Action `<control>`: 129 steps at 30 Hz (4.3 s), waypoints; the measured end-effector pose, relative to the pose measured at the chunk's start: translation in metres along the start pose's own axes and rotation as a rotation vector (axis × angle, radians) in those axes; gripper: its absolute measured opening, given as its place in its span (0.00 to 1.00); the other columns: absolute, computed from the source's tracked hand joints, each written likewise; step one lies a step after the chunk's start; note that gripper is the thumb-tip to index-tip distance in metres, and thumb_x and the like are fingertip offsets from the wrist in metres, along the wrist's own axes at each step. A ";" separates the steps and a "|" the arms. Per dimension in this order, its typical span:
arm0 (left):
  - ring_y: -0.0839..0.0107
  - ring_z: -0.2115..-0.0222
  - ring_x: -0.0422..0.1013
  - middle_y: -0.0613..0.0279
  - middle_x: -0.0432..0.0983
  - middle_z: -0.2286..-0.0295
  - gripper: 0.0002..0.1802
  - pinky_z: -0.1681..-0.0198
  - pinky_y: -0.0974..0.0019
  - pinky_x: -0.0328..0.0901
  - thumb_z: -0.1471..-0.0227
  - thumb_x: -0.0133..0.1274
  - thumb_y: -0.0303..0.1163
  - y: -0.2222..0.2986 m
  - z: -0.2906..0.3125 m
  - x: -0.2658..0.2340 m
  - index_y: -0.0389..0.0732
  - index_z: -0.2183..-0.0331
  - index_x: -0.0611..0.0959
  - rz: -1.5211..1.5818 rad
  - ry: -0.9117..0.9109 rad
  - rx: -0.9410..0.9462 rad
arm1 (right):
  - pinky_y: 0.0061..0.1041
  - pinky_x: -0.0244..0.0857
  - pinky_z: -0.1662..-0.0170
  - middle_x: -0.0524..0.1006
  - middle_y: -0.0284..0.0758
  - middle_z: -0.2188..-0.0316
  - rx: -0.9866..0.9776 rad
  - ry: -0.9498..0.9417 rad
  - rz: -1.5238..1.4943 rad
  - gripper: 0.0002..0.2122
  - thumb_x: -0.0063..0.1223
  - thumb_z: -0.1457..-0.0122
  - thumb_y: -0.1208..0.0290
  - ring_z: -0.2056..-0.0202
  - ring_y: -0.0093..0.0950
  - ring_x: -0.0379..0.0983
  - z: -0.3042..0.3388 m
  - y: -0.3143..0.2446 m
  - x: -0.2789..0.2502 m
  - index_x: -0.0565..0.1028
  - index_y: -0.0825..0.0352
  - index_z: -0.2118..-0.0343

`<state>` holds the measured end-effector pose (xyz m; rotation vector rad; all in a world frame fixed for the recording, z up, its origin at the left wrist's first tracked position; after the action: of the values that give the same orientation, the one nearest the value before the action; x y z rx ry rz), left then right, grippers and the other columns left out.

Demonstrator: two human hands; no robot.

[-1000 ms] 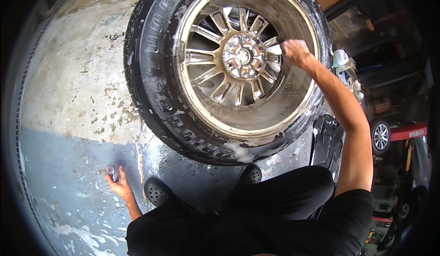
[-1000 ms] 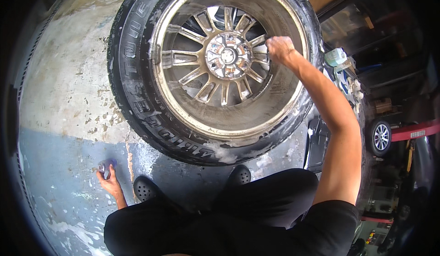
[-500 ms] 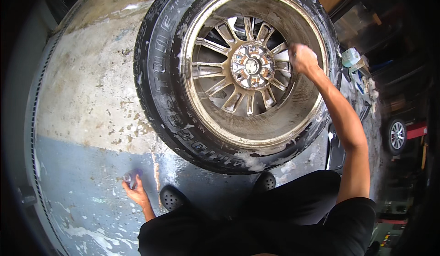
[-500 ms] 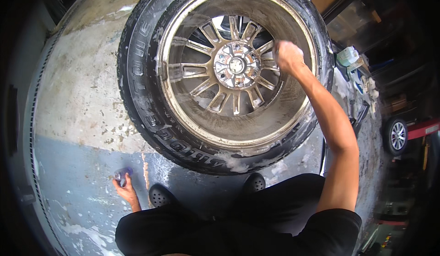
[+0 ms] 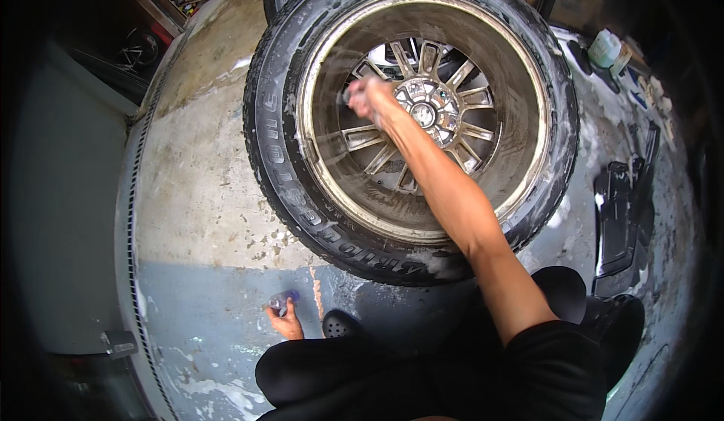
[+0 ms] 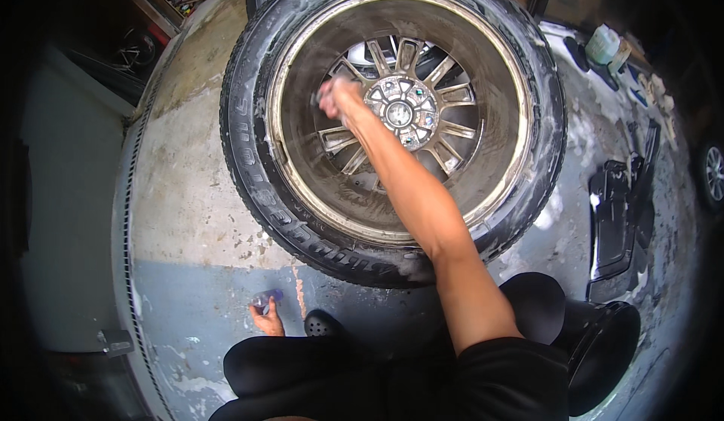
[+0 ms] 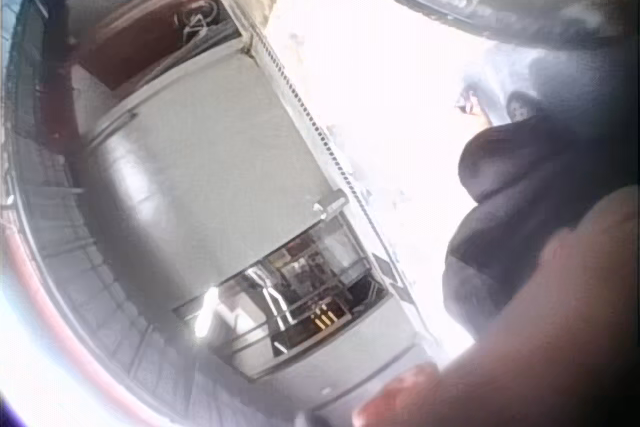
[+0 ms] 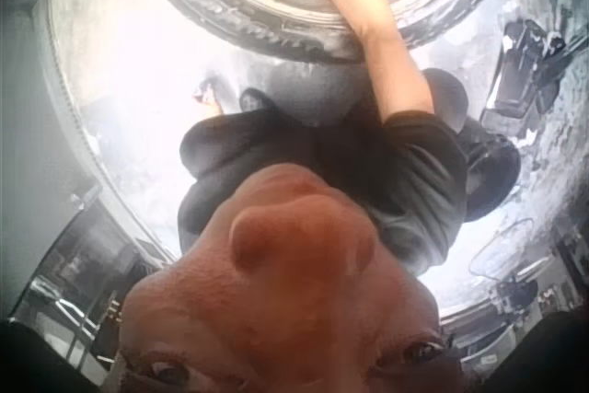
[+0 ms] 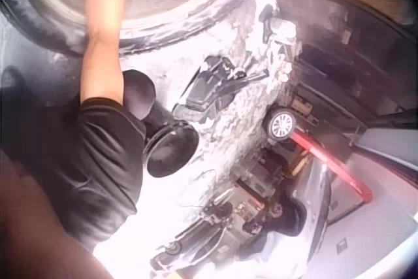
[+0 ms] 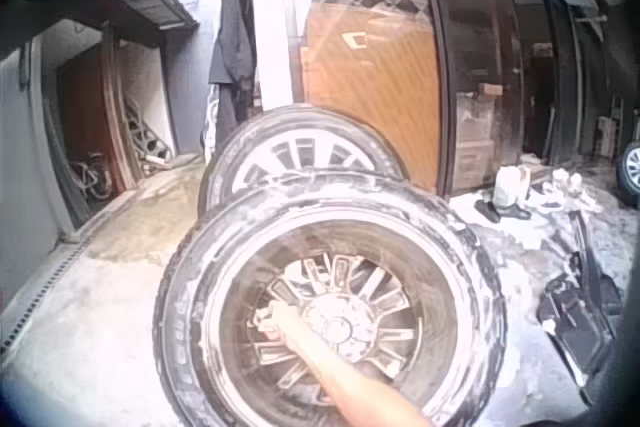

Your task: The person scrubs a car wheel with a brush and applies a purple cleaning solution from a bottle. They repeatedly scrub the rim and tire, focusing on the spokes and center hub, then wipe the surface with a cloth.

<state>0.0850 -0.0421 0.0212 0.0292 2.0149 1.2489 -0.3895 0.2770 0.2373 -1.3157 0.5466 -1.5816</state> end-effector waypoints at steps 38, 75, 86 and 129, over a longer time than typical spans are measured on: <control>0.63 0.59 0.74 0.48 0.76 0.60 0.23 0.54 0.59 0.67 0.53 0.64 0.28 0.031 0.031 -0.036 0.33 0.58 0.73 0.042 -0.019 -0.131 | 0.21 0.55 0.86 0.74 0.44 0.79 0.161 -0.356 0.120 0.12 0.36 0.40 0.72 0.84 0.25 0.67 0.001 0.005 -0.032 0.72 0.74 0.65; 0.71 0.63 0.72 0.59 0.76 0.64 0.21 0.57 0.69 0.66 0.54 0.65 0.24 0.039 0.023 0.027 0.35 0.58 0.75 0.364 -0.100 -0.164 | 0.21 0.59 0.85 0.75 0.40 0.77 0.334 -0.421 0.797 0.12 0.36 0.40 0.71 0.88 0.22 0.61 0.070 0.023 -0.044 0.73 0.72 0.64; 0.74 0.67 0.72 0.61 0.75 0.66 0.19 0.63 0.70 0.68 0.54 0.65 0.25 0.053 0.005 0.038 0.37 0.61 0.74 0.256 -0.157 -0.130 | 0.23 0.64 0.79 0.77 0.43 0.79 -0.138 -0.288 0.289 0.12 0.38 0.40 0.71 0.80 0.26 0.71 0.033 -0.020 -0.009 0.74 0.72 0.69; 0.73 0.66 0.72 0.62 0.75 0.66 0.21 0.64 0.70 0.69 0.55 0.65 0.23 0.044 0.039 0.010 0.35 0.60 0.73 0.231 -0.025 -0.156 | 0.38 0.67 0.67 0.72 0.43 0.79 -1.211 -0.033 0.903 0.10 0.42 0.43 0.75 0.75 0.41 0.72 0.120 -0.084 0.005 0.67 0.75 0.60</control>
<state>0.0862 0.0143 0.0405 0.2071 1.9283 1.5396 -0.3111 0.3366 0.3457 -1.5145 1.9255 -0.3735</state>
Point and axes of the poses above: each hand's wrist, its own z-axis away from the middle knuckle, its own x-axis out of the palm, y = z × x, the point moved 1 cm from there along -z, towards the middle knuckle
